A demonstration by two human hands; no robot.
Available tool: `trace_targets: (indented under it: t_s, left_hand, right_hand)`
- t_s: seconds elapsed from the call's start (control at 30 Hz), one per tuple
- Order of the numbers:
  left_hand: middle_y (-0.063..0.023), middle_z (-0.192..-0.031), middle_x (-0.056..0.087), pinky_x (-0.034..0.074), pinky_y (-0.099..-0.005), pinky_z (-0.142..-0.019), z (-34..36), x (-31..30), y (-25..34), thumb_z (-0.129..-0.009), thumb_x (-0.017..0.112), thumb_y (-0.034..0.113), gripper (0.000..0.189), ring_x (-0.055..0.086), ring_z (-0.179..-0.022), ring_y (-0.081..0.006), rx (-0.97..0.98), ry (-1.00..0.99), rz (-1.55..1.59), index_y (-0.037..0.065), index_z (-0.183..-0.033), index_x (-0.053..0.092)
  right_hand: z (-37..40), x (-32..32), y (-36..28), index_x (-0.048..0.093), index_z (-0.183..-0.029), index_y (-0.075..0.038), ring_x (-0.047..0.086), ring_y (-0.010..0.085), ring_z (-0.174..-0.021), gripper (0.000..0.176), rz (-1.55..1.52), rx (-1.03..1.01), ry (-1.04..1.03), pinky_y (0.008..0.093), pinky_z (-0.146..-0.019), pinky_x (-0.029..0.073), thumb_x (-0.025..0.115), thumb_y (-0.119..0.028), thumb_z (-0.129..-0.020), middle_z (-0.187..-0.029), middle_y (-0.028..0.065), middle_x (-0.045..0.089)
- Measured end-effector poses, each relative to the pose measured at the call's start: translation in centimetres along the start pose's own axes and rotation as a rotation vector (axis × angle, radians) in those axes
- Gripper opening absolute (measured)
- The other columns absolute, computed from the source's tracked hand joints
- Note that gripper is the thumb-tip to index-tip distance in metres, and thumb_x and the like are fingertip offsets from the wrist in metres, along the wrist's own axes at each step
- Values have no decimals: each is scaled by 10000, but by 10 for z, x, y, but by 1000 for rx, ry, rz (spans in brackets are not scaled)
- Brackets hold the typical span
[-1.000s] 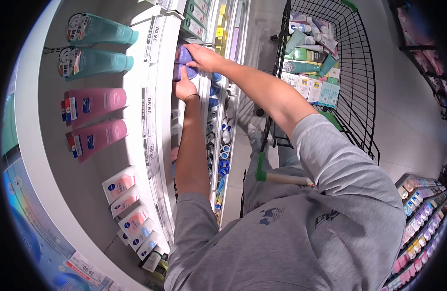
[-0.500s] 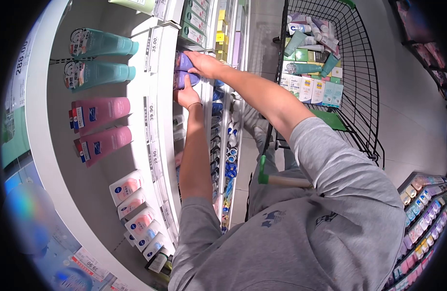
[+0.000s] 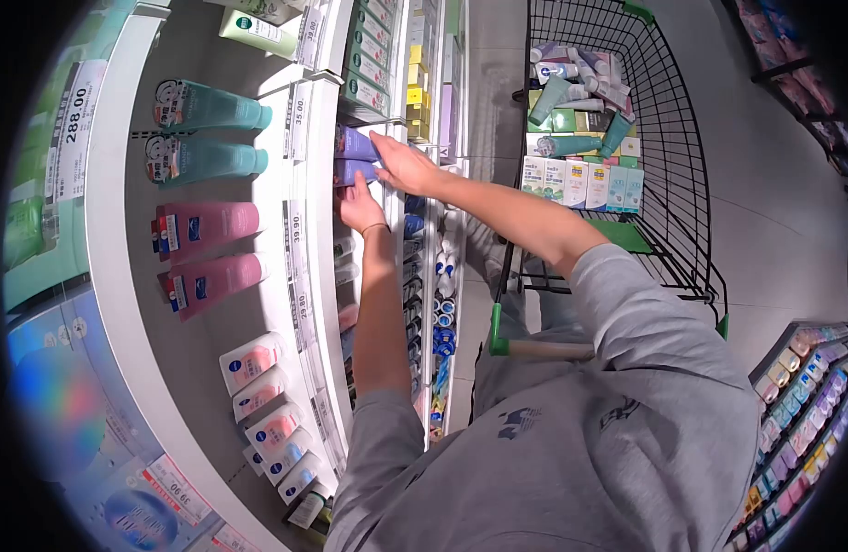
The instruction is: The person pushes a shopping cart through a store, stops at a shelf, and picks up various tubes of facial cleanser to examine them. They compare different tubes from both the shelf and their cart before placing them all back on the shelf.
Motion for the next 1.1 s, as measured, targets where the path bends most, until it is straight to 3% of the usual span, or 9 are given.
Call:
trace_targets:
  t_s: [0.1,0.2,0.33,0.5,0.7,0.77,0.83,0.9,1.1]
  left_hand:
    - [-267,-1250,509,458,-347,-939,30,-18,-12,-836,708,102,587,554,-1098,-262,-72,134,136,-159,-1248,382]
    - [-224,-1250,505,439,-313,-947,87,-38,25,-892,613,91,505,548,-1074,-226,-102,81,192,-84,-1292,359]
    - [-141,-996,619,495,-282,-825,162,-45,26,-929,551,88,279,598,-900,-179,-116,-218,227,-46,-1162,474]
    - [-122,-967,663,488,-286,-827,246,-23,67,-928,558,83,177,638,-914,-179,-117,-614,-22,-23,-1070,568]
    - [-144,-1021,636,495,-378,-823,294,11,97,-854,586,62,228,624,-933,-314,413,-1021,-227,24,-1078,593]
    - [-144,-1080,615,465,-415,-879,304,21,82,-843,599,111,282,584,-1025,-325,430,-1121,-222,27,-1112,586]
    - [-177,-1160,592,405,-427,-962,321,27,83,-868,590,211,378,521,-1147,-347,831,-1176,-527,22,-1193,553]
    - [-169,-1173,584,362,-429,-998,326,25,81,-859,590,281,462,478,-1192,-348,857,-1207,-561,19,-1235,527]
    - [-132,-1069,604,378,-388,-955,328,32,80,-846,601,278,449,517,-1106,-293,824,-1347,-714,8,-1201,547]
  right_hand:
    - [45,-22,-14,258,-1398,33,481,427,-1175,654,-60,-44,12,430,-984,432,596,-128,-862,-1328,283,427]
    - [88,-35,-12,276,-1408,-7,499,420,-1143,599,-39,-49,61,424,-961,440,556,-142,-896,-1289,261,463]
    - [158,-81,-13,406,-1343,-32,583,355,-1012,456,-28,47,5,404,-886,471,523,-129,-913,-1183,208,548]
    - [246,-145,-8,577,-1157,0,624,340,-916,297,-24,300,118,389,-803,495,523,-123,-892,-1012,193,633]
    - [342,-176,-26,636,-1045,-2,632,339,-835,241,200,461,281,399,-749,506,552,-169,-893,-937,173,659]
    - [366,-163,-25,653,-949,-14,634,325,-834,215,588,471,158,408,-743,496,555,-199,-898,-897,161,658]
    - [367,-147,-24,642,-880,-39,631,319,-823,240,792,347,52,420,-749,480,518,-241,-918,-855,146,651]
    - [368,-135,-11,633,-859,-46,623,322,-820,277,694,516,97,421,-759,470,469,-255,-937,-832,142,645]
    - [367,-137,-14,642,-948,-54,619,318,-886,310,594,567,-26,423,-788,472,450,-297,-951,-910,146,650]
Point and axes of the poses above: each hand's wrist, its own z-axis away from the middle knuckle, its own x-axis out of the palm, y = z × x, the point moved 7 cm from there along -z, towards the middle knuckle
